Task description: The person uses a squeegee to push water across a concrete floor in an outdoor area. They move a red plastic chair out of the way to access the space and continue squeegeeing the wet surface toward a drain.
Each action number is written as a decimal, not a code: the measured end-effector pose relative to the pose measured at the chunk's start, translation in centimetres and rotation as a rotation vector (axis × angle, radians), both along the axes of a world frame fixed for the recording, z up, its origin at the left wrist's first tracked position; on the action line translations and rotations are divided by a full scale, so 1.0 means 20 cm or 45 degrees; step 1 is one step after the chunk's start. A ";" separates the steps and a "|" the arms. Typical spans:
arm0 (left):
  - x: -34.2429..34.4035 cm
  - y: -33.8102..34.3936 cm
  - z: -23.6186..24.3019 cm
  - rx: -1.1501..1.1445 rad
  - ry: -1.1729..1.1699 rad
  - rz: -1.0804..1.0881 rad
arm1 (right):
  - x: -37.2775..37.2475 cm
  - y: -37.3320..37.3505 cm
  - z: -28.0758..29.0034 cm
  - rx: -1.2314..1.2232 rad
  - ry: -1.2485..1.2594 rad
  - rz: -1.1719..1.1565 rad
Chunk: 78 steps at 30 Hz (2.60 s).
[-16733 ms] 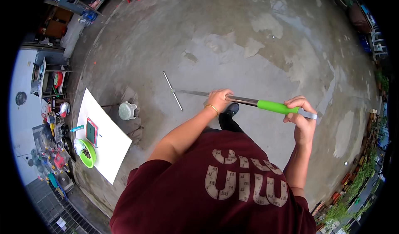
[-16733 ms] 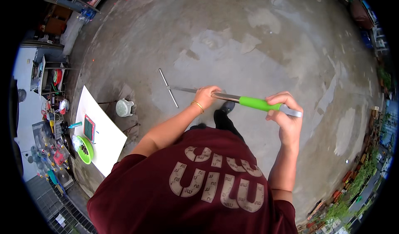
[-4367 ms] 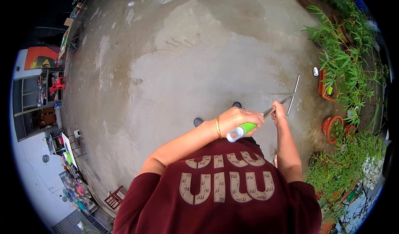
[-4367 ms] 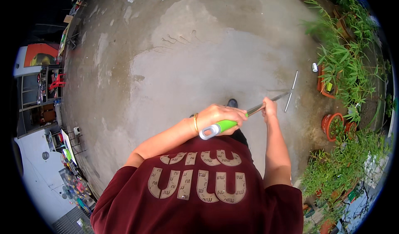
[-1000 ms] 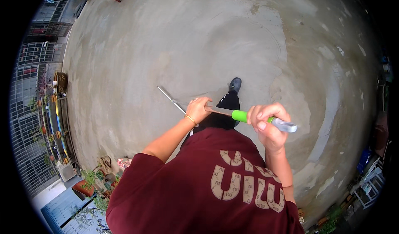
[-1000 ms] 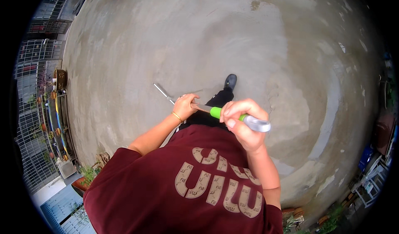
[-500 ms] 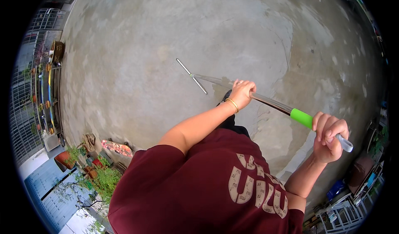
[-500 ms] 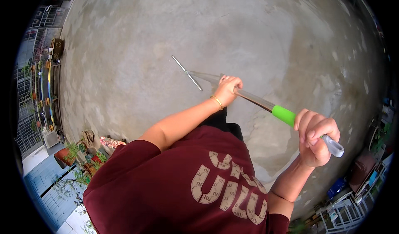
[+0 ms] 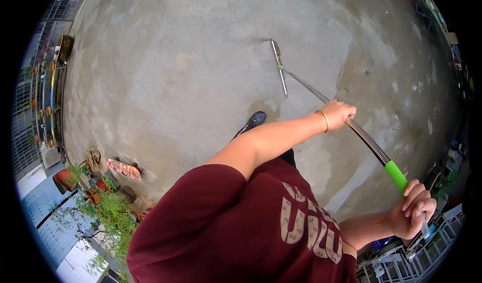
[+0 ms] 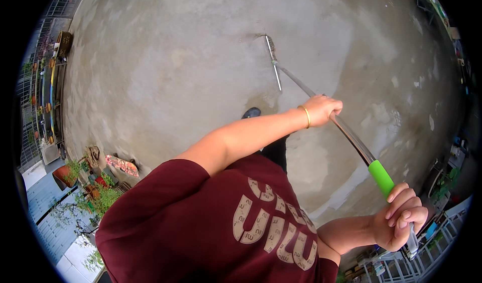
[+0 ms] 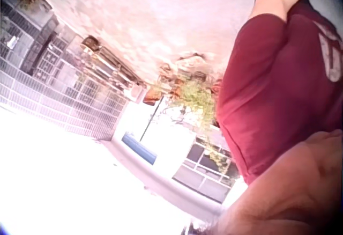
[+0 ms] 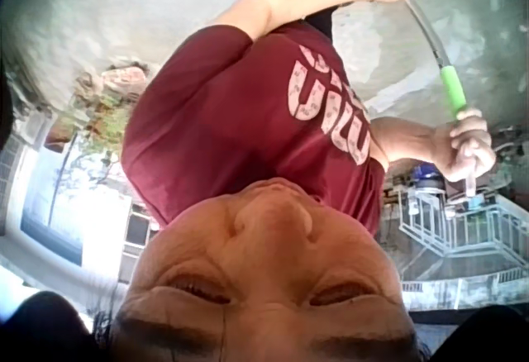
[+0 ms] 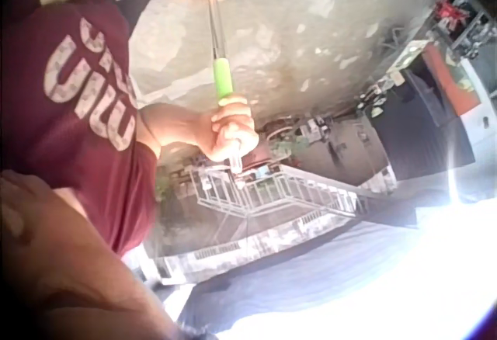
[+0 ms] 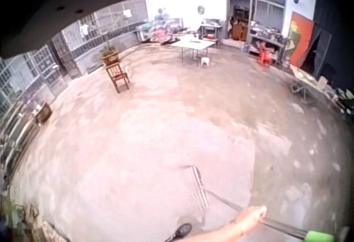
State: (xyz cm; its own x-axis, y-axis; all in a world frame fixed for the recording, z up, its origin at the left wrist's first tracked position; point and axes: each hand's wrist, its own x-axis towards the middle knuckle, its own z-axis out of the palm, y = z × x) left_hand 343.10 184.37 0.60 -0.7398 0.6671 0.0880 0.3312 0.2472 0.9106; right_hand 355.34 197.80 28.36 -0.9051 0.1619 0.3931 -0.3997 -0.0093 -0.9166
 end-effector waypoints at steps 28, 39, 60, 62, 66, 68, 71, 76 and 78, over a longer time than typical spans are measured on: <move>-0.30 0.25 -0.26 -0.813 -0.109 -0.188 | 0.06 0.23 -0.36 0.223 -0.397 -0.557; -0.05 0.35 0.10 -0.500 0.181 -0.198 | 0.28 0.37 -0.03 0.267 -0.190 -0.443; 0.36 0.73 -0.14 -0.485 -0.218 -0.248 | 0.34 0.99 -0.11 0.416 -0.258 -0.177; 0.36 0.90 -0.10 -0.385 -0.185 -0.287 | 0.39 1.04 -0.03 0.486 -0.266 -0.293; 0.24 1.06 0.06 -0.334 -0.242 -0.529 | 0.45 1.09 0.03 0.541 -0.242 -0.458; 0.21 1.10 0.04 -0.298 -0.147 -0.508 | 0.41 1.09 0.05 0.570 -0.222 -0.484; 0.16 1.16 0.03 -0.209 -0.080 -0.460 | 0.36 1.06 0.08 0.610 -0.167 -0.492; -0.19 1.06 0.02 -0.140 0.139 -0.339 | 0.00 0.88 0.18 1.032 -0.067 -0.031; -0.42 0.92 0.05 -0.174 0.192 -0.316 | -0.14 0.84 0.18 1.039 -0.088 0.095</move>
